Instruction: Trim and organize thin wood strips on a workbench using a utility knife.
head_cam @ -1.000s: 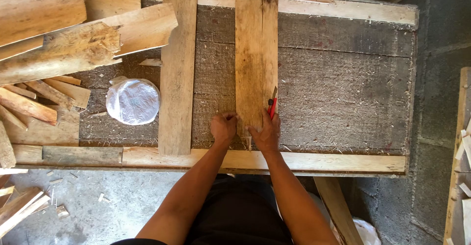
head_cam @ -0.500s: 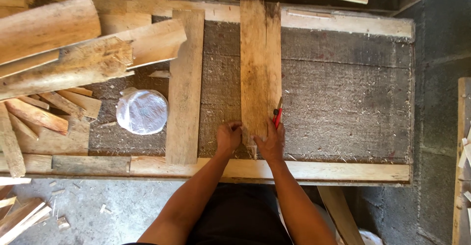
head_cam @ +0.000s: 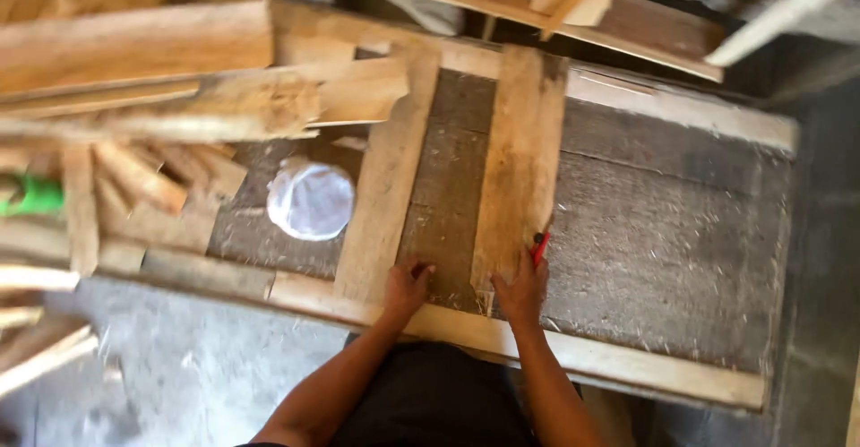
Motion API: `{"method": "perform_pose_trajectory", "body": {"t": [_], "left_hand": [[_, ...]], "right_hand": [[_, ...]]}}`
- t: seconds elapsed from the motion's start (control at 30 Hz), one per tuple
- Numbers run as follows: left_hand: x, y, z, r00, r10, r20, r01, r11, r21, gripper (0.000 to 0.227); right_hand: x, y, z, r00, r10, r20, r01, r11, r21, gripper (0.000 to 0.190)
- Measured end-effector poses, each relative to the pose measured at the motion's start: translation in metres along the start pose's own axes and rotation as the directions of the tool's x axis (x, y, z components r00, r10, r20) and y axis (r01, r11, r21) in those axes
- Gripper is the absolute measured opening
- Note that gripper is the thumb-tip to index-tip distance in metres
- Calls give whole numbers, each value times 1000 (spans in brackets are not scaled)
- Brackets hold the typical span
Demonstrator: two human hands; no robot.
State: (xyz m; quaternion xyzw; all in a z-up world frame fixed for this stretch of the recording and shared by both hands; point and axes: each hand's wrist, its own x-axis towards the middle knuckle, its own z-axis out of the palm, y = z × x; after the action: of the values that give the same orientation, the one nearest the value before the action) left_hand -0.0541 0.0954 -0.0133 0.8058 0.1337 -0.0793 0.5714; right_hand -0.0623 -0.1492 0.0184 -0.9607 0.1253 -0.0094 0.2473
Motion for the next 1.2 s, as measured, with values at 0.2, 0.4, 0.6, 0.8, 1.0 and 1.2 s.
{"method": "perform_pose_trajectory", "body": {"t": [0.2, 0.4, 0.6, 0.8, 1.0, 1.2], "left_hand": [[-11, 3, -43, 958, -105, -267, 102, 994, -23, 17], [-6, -11, -72, 934, -173, -314, 152, 984, -89, 16], [12, -43, -105, 933, -119, -341, 50, 978, -204, 26], [34, -51, -231, 932, -129, -340, 31, 960, -279, 32], [33, -88, -393, 939, -115, -325, 69, 986, -150, 38], [19, -154, -511, 941, -90, -327, 42, 988, -151, 36]], "right_hand": [[-1, -33, -6, 979, -191, -68, 184, 978, -98, 83], [-11, -110, 1, 894, -443, 63, 447, 888, -107, 65], [-32, -201, 30, 706, -678, 205, 672, 732, 110, 59], [-57, -312, 97, 672, -707, 221, 667, 707, 233, 58], [-89, -437, 177, 657, -740, 148, 679, 665, 312, 59], [-104, -516, 222, 633, -716, 293, 649, 698, 303, 49]]}}
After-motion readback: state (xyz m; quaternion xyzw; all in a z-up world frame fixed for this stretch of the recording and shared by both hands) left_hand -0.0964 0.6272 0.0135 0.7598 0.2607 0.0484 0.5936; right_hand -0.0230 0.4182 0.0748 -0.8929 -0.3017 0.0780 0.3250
